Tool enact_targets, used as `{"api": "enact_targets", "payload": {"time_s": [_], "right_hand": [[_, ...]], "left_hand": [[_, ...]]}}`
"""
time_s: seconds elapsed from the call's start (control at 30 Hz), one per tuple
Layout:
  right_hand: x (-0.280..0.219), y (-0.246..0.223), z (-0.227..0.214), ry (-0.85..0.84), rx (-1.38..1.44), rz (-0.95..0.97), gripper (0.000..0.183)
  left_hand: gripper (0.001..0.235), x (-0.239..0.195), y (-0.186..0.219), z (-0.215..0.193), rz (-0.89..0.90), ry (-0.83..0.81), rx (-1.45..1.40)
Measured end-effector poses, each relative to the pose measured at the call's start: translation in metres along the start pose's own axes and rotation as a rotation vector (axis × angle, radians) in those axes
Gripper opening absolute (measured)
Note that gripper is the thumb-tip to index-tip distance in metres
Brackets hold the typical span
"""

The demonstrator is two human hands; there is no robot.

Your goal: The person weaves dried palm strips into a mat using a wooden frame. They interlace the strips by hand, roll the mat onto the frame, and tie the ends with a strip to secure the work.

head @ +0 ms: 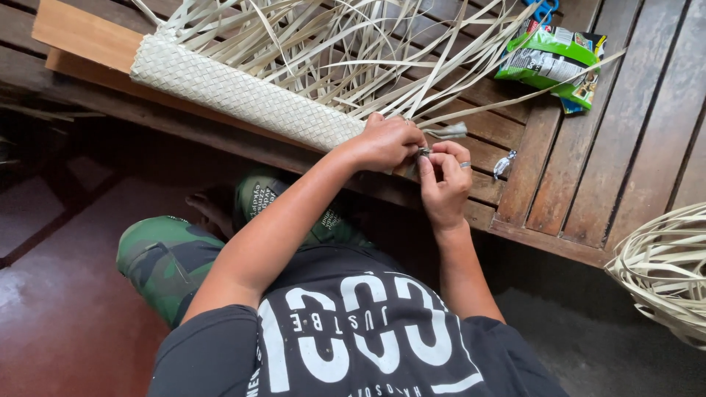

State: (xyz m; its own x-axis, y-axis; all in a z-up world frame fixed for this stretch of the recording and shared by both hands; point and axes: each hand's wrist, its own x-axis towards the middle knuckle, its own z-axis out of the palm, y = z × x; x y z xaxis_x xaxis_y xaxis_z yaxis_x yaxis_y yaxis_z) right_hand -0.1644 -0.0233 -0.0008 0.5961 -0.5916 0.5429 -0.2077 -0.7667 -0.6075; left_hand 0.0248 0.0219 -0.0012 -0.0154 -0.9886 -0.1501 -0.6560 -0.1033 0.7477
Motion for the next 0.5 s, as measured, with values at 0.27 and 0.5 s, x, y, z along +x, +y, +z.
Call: {"api": "enact_targets", "payload": {"time_s": [0.27,0.5], "right_hand": [[-0.004,-0.01,-0.004,-0.099,-0.076,-0.127,0.012],[-0.013,0.001,-0.01,-0.193,-0.026,-0.17,0.008]], "left_hand": [[0.015,0.041,-0.049,0.061,-0.096,0.482,-0.082],[0.013,0.037,-0.051,0.058,-0.033,0.588,-0.017]]}}
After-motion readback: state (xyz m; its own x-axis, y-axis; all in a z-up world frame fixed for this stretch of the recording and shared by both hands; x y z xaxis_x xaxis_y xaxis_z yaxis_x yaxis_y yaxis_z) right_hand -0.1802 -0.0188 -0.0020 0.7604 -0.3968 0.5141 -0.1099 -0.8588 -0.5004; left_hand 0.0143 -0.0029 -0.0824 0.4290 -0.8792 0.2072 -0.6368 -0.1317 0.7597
